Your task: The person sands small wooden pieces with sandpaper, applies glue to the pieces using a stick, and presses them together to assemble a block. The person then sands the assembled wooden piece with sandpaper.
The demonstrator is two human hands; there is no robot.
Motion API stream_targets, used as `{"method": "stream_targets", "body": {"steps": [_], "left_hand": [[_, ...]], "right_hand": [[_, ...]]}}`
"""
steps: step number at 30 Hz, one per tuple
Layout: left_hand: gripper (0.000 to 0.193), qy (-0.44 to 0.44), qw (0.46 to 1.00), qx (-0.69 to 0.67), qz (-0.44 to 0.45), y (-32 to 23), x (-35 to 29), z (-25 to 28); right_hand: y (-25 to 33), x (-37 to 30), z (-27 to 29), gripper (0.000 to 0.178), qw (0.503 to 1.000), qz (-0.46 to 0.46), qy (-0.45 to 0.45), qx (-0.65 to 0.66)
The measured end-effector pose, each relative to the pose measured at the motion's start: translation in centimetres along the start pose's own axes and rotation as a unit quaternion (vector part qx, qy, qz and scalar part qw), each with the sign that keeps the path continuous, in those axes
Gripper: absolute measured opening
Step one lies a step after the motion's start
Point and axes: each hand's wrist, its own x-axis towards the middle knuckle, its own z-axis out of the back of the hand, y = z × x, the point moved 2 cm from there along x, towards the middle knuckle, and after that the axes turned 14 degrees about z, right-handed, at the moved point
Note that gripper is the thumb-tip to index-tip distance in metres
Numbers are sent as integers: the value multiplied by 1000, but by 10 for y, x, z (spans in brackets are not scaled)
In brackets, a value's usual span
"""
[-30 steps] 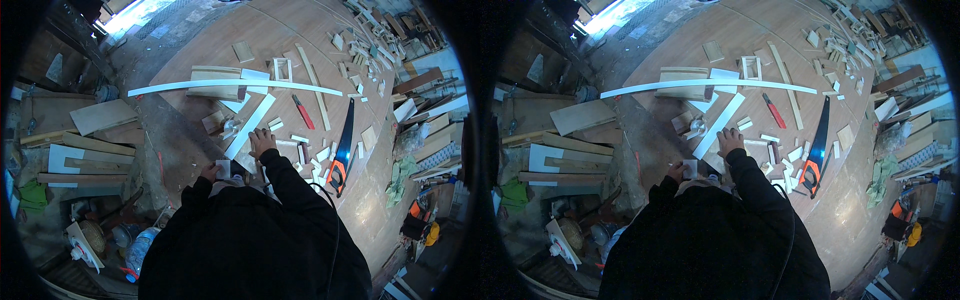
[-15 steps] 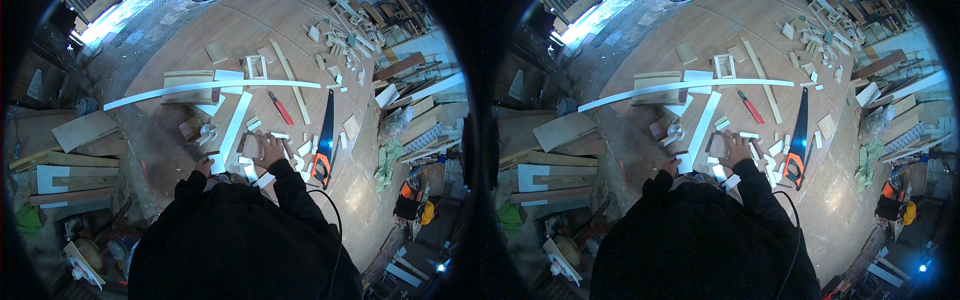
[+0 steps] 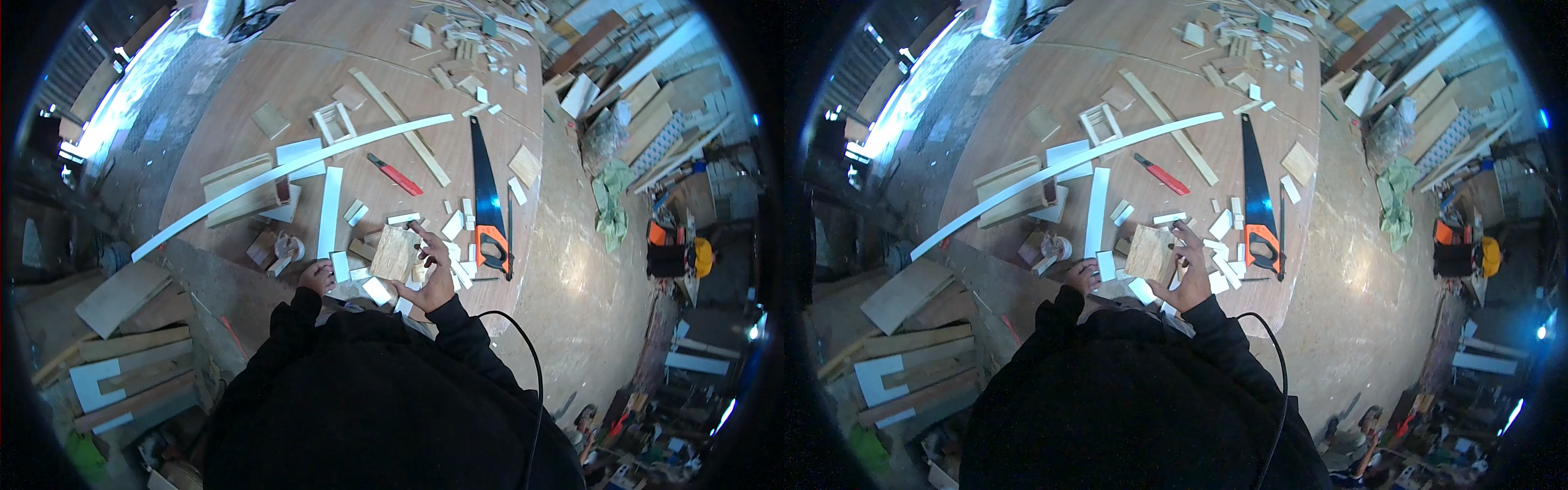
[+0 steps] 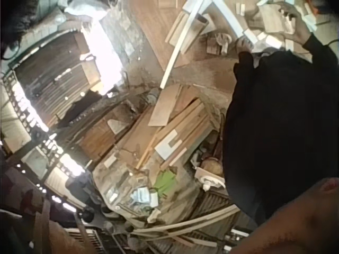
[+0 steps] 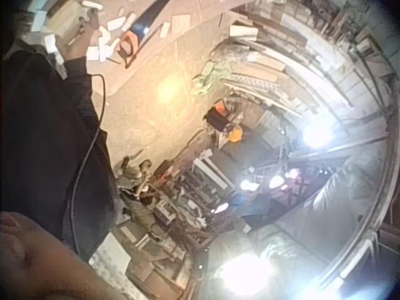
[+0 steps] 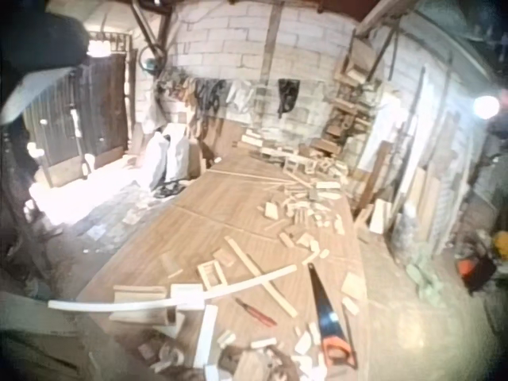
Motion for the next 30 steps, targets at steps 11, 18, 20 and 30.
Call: {"method": "stream_targets", "body": {"steps": [11,18,20,30], "left_hand": [[49,379,916,43,-122,-83,-154,-130],[42,366,909,158,-124,-100,-195,-164],[37,186,885,313,-290,-97,-185,-159],[63,356,931,0,-78,-103,-193,-159]], "right_hand": [[40,1,30,68,997,64,-31,-40],[55,27,28,59,991,120,25,-48],[52,32,30,58,988,87,33,-124],[15,1,49,49,991,-129,-38,16]]}}
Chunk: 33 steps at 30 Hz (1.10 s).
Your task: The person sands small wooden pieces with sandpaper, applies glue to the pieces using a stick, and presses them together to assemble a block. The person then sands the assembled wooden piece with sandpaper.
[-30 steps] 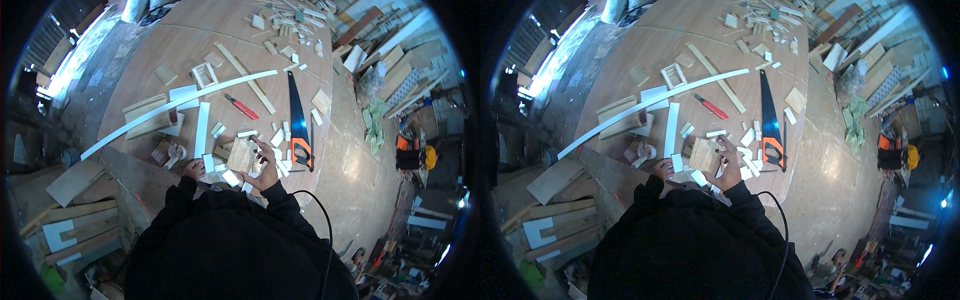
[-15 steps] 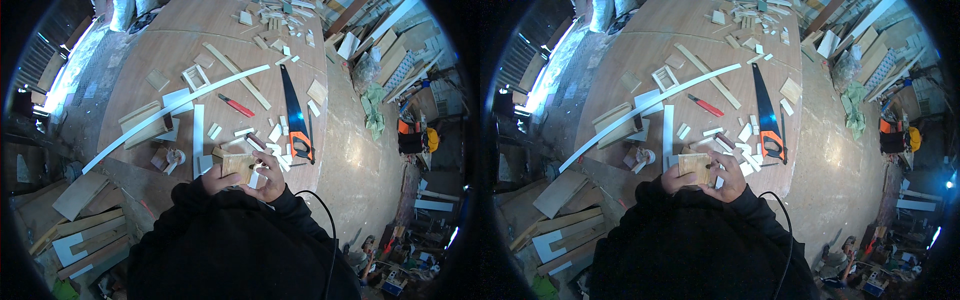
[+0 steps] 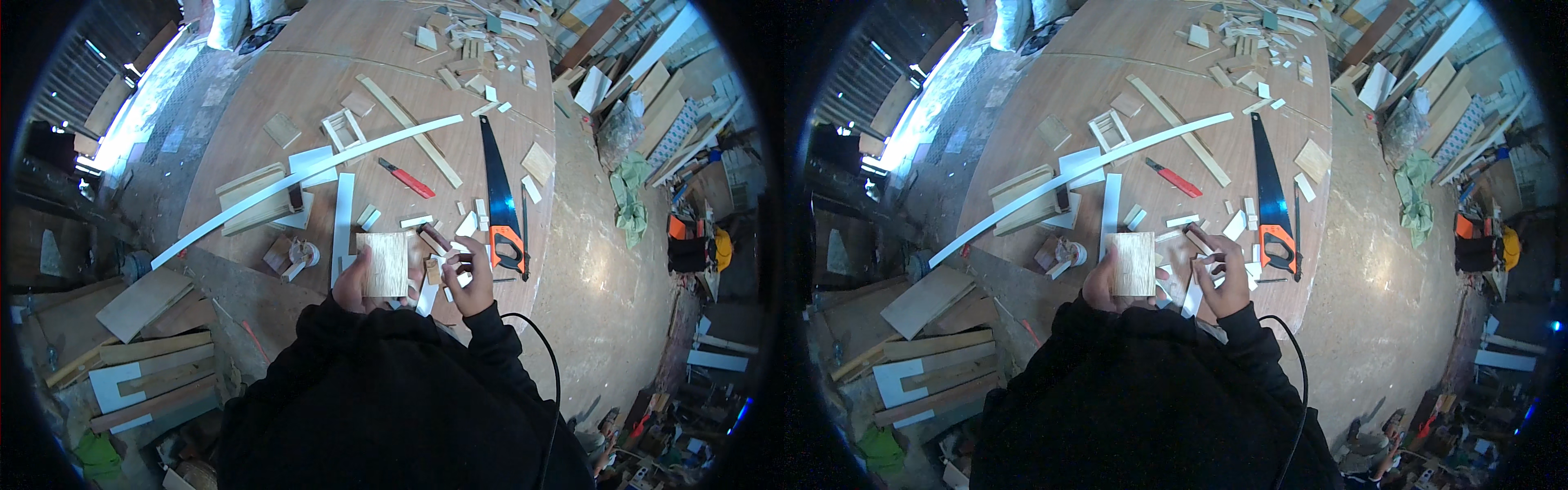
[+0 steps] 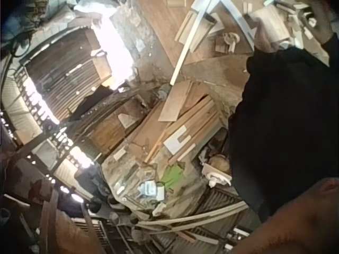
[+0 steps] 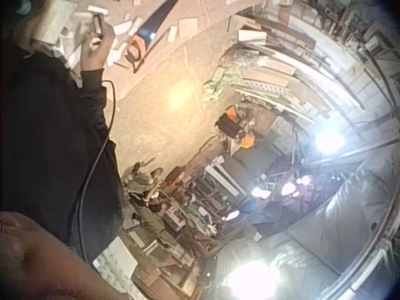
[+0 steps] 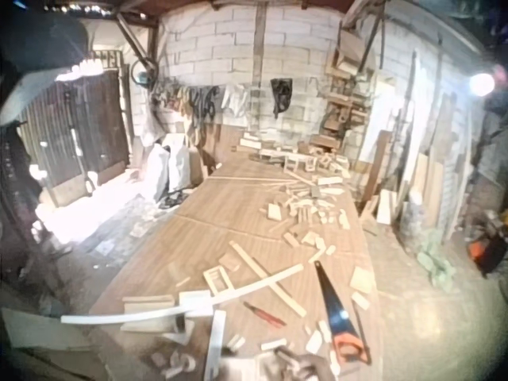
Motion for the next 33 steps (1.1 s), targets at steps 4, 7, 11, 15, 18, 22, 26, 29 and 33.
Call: {"method": "stream_targets", "body": {"steps": [4,7,11,15,18,22,26,29,33], "left_hand": [[83,75,987,-144,9,9,0,-5],[83,64,982,-178,11,12,-2,-11],[79,-7,984,-177,-4,21,2,-19],[79,-48,986,-153,-34,33,3,-26],[74,-83,979,-181,-52,47,1,-40],[53,-82,975,-176,-108,84,7,-29],[28,-320,924,-81,-193,109,9,-30],[32,-297,911,-119,-260,119,6,-56],[33,-363,876,-73,-310,130,-7,-69]], "right_hand": [[-24,-6,5,43,998,-52,-16,41],[-43,-9,14,40,997,-71,-15,32],[-84,-24,27,37,992,-119,-2,38],[-120,-43,27,31,988,-132,79,-12],[-148,-56,25,30,976,-155,137,-74],[-182,-75,3,25,942,-139,259,-162],[-188,-54,-6,34,972,-20,119,-199],[-190,-31,-10,52,946,-40,160,-280],[-179,-18,-30,62,897,-40,280,-339]]}}
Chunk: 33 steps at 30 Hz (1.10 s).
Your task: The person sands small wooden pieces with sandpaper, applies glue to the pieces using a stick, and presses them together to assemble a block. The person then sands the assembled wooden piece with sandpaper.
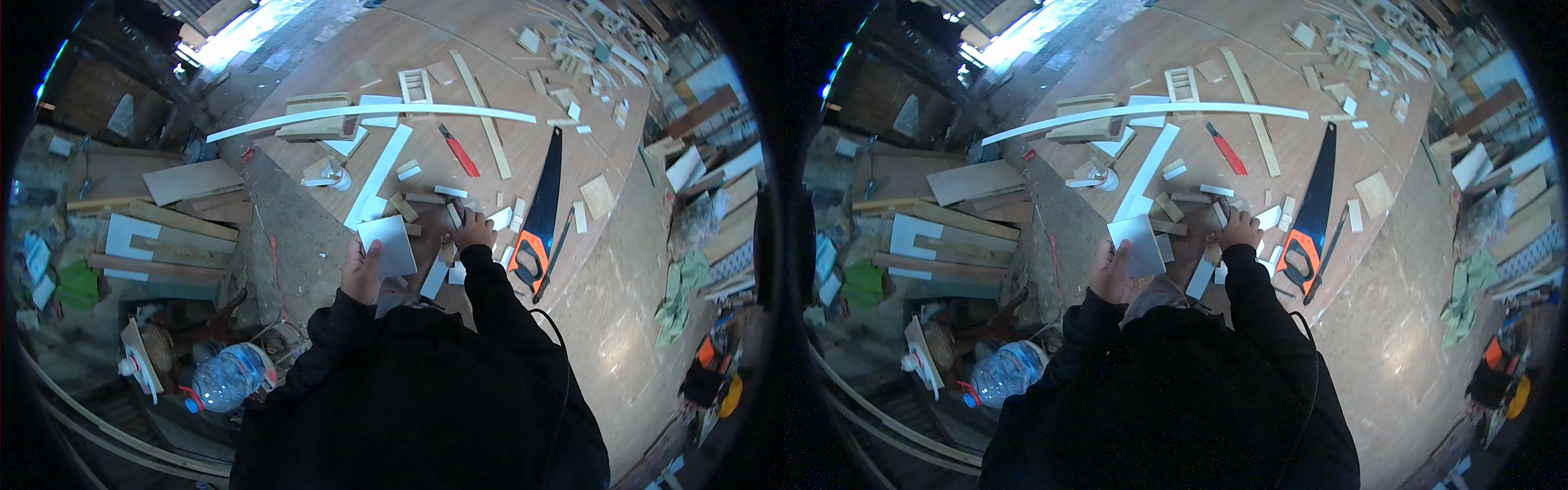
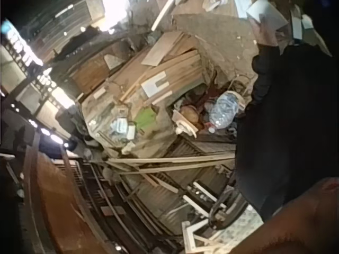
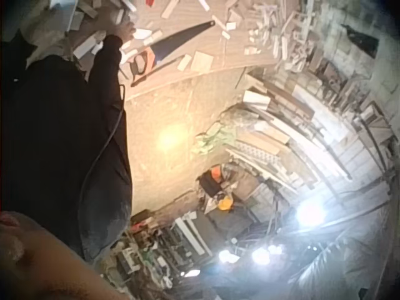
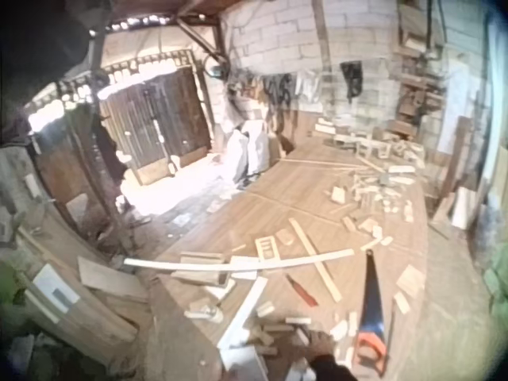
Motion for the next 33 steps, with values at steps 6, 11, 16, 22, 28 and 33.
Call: {"method": "stream_targets", "body": {"steps": [6,11,16,22,28,33], "left_hand": [[35,-53,998,-12,-42,2,-23,-1],[34,-89,994,44,-52,-1,-36,2],[43,16,993,-106,40,6,-30,-9],[79,228,967,-34,106,8,-45,-52],[52,228,964,96,100,10,-45,-84],[23,182,956,215,-84,18,-44,-89]], "right_hand": [[-5,10,-13,50,997,60,-3,-55],[-6,7,2,49,994,84,-49,42],[-20,-6,17,46,756,47,-91,647],[22,-74,132,50,650,55,-12,758],[38,-110,212,45,792,287,-164,513],[62,-137,239,47,826,429,-225,290]]}}
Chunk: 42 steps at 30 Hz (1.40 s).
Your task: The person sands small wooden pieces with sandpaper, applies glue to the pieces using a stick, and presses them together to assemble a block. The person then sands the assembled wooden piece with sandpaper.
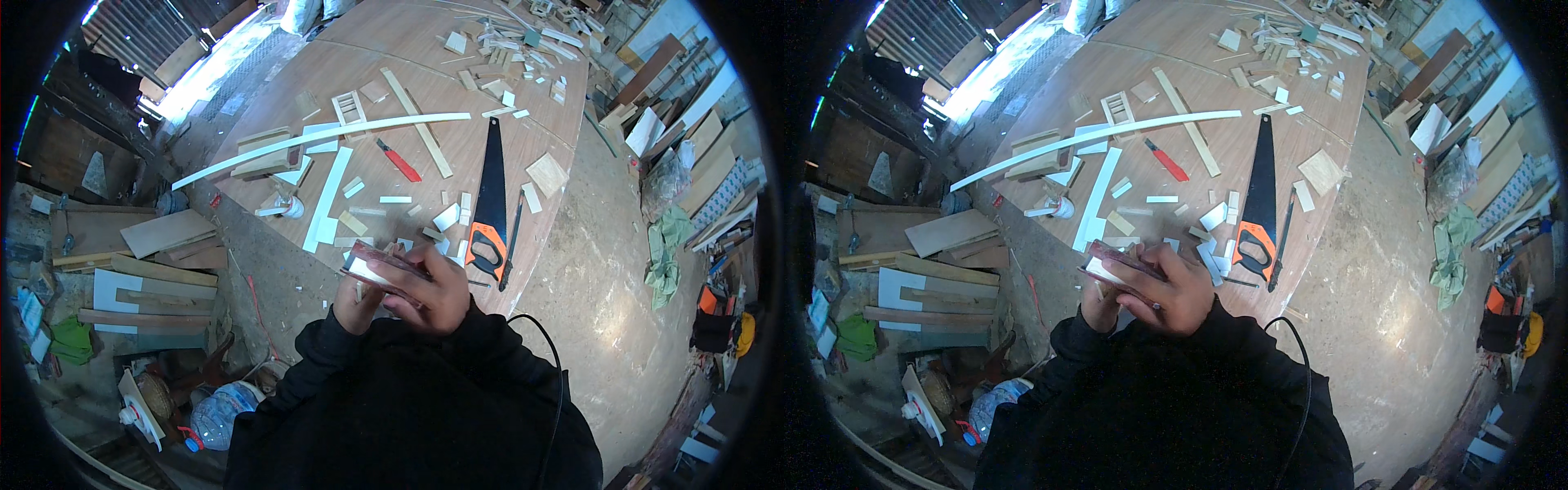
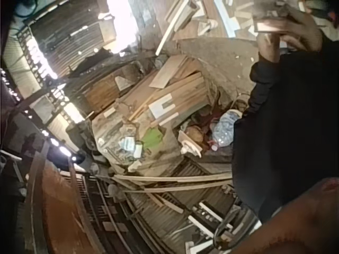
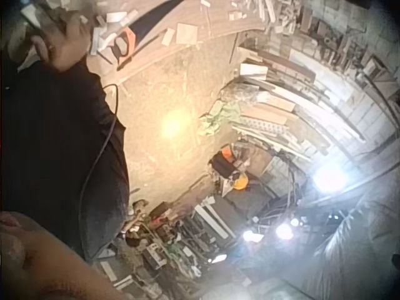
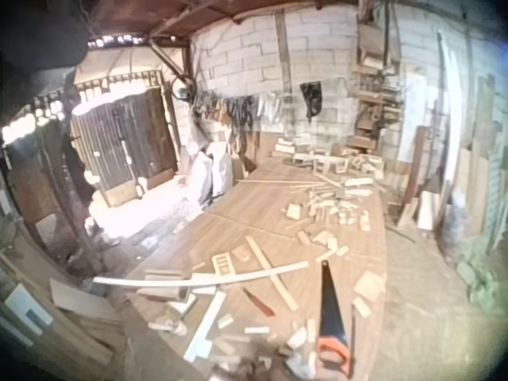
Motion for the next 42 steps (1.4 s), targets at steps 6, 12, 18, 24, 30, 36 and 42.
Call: {"method": "stream_targets", "body": {"steps": [6,12,18,24,30,36,42], "left_hand": [[25,-45,998,-25,23,9,-1,0],[33,2,991,-19,129,19,-7,22],[36,35,966,-192,169,-1,-13,4],[40,-27,954,-224,197,-3,-16,2],[57,57,949,-279,136,-5,-9,-1],[89,-59,964,-218,142,-11,-4,-2],[93,-4,968,-192,160,-6,-5,1]], "right_hand": [[3,2,-12,42,999,1,-3,-54],[-8,6,-20,43,991,-96,38,-80],[-13,12,-17,39,989,-87,56,-105],[1,8,-23,32,990,-35,60,-123],[-7,6,-22,35,971,-3,49,-235],[13,12,-21,46,974,-37,58,-216],[-5,-4,-29,59,982,-172,-50,-53]]}}
